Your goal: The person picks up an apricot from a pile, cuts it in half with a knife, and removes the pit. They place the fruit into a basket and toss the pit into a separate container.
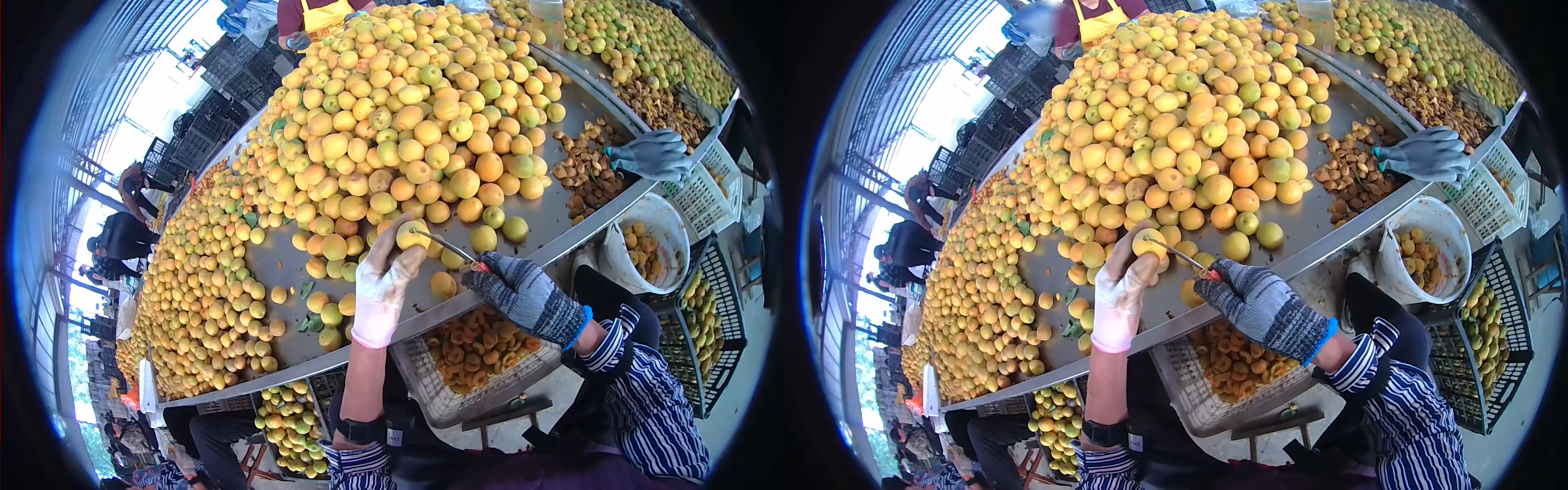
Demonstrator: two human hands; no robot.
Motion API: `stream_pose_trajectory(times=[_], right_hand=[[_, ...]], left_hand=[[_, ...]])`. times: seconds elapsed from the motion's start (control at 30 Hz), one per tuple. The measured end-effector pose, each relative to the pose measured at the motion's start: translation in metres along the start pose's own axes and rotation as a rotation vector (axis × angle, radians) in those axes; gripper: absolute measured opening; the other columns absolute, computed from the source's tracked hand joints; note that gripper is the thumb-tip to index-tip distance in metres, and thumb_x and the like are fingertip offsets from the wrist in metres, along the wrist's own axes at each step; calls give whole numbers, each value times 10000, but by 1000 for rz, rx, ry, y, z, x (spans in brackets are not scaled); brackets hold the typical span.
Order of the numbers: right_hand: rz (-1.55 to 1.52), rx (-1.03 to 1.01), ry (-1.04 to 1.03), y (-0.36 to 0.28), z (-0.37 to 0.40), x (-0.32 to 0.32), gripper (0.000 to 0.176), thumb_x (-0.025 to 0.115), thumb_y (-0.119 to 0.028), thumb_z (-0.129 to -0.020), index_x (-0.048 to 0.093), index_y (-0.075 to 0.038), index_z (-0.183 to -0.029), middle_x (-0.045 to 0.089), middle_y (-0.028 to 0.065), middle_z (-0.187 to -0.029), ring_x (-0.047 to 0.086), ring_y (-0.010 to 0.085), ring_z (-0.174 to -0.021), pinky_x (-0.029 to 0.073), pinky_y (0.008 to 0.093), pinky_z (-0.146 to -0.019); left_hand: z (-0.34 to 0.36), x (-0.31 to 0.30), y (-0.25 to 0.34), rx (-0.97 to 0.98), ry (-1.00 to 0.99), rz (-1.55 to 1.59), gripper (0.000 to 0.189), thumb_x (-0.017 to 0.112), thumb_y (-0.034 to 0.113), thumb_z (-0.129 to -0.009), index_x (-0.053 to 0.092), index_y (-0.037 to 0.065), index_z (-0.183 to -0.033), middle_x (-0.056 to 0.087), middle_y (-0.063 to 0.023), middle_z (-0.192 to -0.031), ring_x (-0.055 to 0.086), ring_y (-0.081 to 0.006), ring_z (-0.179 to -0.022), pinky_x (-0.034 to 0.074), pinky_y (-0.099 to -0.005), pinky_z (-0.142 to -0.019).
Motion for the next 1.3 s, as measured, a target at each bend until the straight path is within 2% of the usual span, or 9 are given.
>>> stream_pose_trajectory(times=[0.07, 0.17, 0.23, 0.43, 0.5, 0.6, 1.03, 1.17, 1.3], right_hand=[[93, 0, -1, -1, 0, 1, 202, 543, -161, -904, 595, 14, -991, 614, 138, -741, 597, 190, -681, 467, 294, -653], [77, 7, 9, 7, -2, 8, 208, 548, -184, -904, 595, 9, -964, 618, 161, -756, 604, 233, -691, 467, 322, -656], [91, -20, 35, 15, -4, 11, 256, 554, -257, -891, 568, -5, -932, 612, 210, -782, 607, 365, -766, 475, 412, -674], [82, 53, 19, 22, -6, 14, 269, 534, -266, -896, 564, 0, -929, 607, 217, -781, 601, 372, -753, 476, 434, -669], [137, -42, 70, 36, -9, 22, 259, 526, -255, -898, 561, 1, -920, 601, 218, -764, 599, 371, -742, 474, 439, -663], [212, -153, 142, 41, -10, 28, 238, 501, -230, -903, 552, 3, -892, 584, 215, -723, 594, 366, -716, 470, 448, -646], [219, -70, 145, 37, -9, 26, 262, 502, -268, -904, 505, -8, -939, 589, 221, -721, 590, 390, -730, 467, 464, -635], [226, -34, 162, 44, -12, 33, 270, 498, -268, -905, 500, -1, -950, 587, 230, -733, 586, 402, -736, 463, 471, -639], [239, -43, 163, 39, -12, 32, 260, 491, -262, -908, 499, -7, -959, 588, 235, -741, 585, 403, -743, 463, 472, -641]], left_hand=[[-1, -1, -4, -13, 3, -35, 471, 602, 256, -860, 498, -6, -1238, 574, -25, -975, 500, -78, -802, 409, -208, -666], [-3, 0, -9, -47, 5, -95, 457, 601, 275, -862, 515, -7, -1211, 583, -23, -956, 517, -81, -791, 414, -205, -673], [-5, 1, -13, -68, 2, -120, 447, 593, 277, -867, 516, -12, -1199, 587, -23, -939, 526, -87, -781, 416, -204, -678], [-4, 11, -14, -6, 42, -241, 340, 612, 202, -873, 555, 11, -1149, 587, -48, -935, 517, -78, -771, 439, -221, -679], [-3, 22, -30, -203, 90, 387, 367, 614, 296, -881, 569, -9, -1081, 586, -54, -895, 506, -90, -748, 426, -226, -678], [-4, 28, -43, -335, 45, 635, 421, 597, 387, -879, 574, -8, -1023, 570, -36, -831, 475, -94, -689, 398, -217, -647], [-9, 28, -28, -181, 69, -33, 512, 531, 530, -869, 551, 24, -944, 535, -28, -751, 471, -86, -589, 363, -203, -511], [-13, 32, -32, -490, 53, 385, 519, 524, 546, -864, 550, 29, -897, 502, -15, -694, 415, -70, -547, 296, -204, -442], [-15, 35, -38, -433, 40, 343, 504, 514, 537, -875, 552, 35, -892, 497, 1, -680, 410, -57, -550, 296, -195, -452]])
Point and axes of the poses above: each hand's wrist, its own z-axis away from the middle knuckle, its own x-axis out of the palm, y = z × x, the point moved 1 cm from there along -z, towards the middle knuckle
